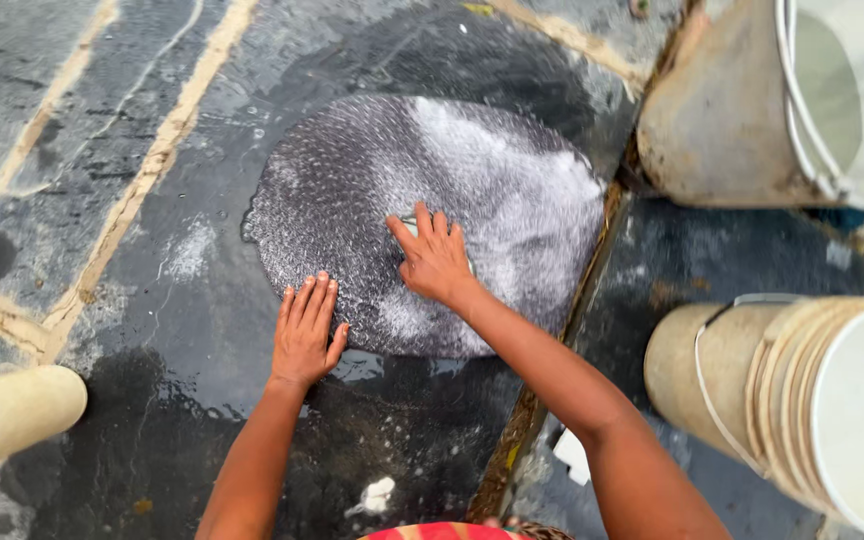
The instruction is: The person scrubs a mat on the floor with a scrubbing tool, washes it inside a bucket of water, scrubs it again on the floor, and wrings it out by hand.
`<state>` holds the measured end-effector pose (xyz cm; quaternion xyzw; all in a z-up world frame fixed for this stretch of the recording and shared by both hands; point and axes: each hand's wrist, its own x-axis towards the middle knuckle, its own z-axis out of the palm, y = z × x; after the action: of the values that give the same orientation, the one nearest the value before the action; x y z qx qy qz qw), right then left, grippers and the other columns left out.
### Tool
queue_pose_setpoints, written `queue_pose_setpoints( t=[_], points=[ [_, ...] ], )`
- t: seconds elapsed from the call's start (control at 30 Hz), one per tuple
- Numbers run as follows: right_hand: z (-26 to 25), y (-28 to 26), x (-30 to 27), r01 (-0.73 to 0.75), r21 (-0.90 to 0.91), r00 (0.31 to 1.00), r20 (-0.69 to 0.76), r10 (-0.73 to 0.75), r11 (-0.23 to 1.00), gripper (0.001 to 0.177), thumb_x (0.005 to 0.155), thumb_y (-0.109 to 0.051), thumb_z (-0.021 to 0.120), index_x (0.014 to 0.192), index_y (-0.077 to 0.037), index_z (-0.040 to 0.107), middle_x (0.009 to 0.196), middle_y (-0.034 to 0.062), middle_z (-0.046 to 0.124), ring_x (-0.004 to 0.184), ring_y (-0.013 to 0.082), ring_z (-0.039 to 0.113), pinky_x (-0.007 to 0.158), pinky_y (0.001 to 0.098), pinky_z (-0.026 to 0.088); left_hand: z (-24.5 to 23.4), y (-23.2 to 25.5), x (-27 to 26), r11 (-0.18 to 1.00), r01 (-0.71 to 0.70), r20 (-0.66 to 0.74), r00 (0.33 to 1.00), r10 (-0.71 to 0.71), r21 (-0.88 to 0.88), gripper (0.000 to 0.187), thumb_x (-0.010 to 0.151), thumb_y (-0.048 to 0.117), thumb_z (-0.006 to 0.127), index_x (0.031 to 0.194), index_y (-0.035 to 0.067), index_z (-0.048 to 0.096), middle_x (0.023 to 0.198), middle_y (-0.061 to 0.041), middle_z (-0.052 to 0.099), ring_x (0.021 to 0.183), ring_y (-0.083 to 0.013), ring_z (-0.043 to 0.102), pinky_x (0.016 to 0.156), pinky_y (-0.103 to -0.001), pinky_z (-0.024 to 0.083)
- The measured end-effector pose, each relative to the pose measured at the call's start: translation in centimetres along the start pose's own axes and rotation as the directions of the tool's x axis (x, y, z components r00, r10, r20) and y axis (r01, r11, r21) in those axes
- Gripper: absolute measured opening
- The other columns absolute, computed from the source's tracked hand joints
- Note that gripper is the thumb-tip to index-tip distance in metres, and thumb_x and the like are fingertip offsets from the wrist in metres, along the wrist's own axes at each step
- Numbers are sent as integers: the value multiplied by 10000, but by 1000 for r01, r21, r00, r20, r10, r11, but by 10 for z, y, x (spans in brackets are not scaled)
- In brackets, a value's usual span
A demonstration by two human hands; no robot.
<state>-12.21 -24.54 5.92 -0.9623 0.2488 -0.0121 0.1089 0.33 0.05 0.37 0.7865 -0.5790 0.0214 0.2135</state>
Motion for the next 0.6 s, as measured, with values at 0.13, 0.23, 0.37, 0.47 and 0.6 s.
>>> queue_pose_setpoints(
  t=[0.13, 0.23, 0.37, 0.47, 0.6],
  points=[
    [3, -6, 8, -1, -68, 1000, -22, -1, 998, 760, 719, -254, 711, 1434, -270, 456, 1456, 233, 406, 1172, 415, 465, 877, 566, 393, -14, 7, 10, 1000, 24, 6, 1000, -24, -1, 674, 924, 366, 560, 1508, 48, 450, 1583, -125, 429, 1478, -298, 367, 1227, -494, 235],
    [6, -10, 12, -49, -80, 999, -22, 48, 996, 719, 759, -240, 698, 1439, -266, 464, 1463, 215, 420, 1153, 385, 480, 869, 545, 400, -34, -2, 14, 1000, 29, 136, 990, -30, 10, 623, 928, 381, 553, 1469, 80, 483, 1566, -97, 439, 1454, -275, 387, 1210, -475, 253],
    [6, -11, 12, -77, -63, 997, 16, 78, 995, 725, 760, -265, 697, 1439, -246, 447, 1449, 214, 407, 1160, 391, 473, 855, 546, 400, -78, -33, -15, 986, -92, 513, 858, 6, 142, 453, 915, 246, 581, 1342, 96, 558, 1478, -103, 528, 1214, -270, 588, 1054, -425, 424],
    [2, -8, 14, -56, -76, 998, -1, 56, 996, 718, 769, -270, 691, 1442, -241, 442, 1449, 220, 398, 1167, 394, 469, 855, 547, 401, -136, -62, -95, 875, 392, 594, 644, -482, 286, 395, 914, 339, 620, 1286, 207, 619, 1211, -42, 704, 1124, -277, 676, 976, -394, 544],
    [-9, -11, 13, -86, -62, 991, 96, 92, 994, 702, 806, -271, 674, 1463, -241, 428, 1449, 201, 402, 1187, 381, 466, 898, 555, 394, -181, -78, -120, 513, 695, 576, 172, -799, 504, 394, 908, 344, 627, 1276, 203, 630, 1212, -43, 708, 1126, -273, 678, 977, -392, 542]
  ],
)
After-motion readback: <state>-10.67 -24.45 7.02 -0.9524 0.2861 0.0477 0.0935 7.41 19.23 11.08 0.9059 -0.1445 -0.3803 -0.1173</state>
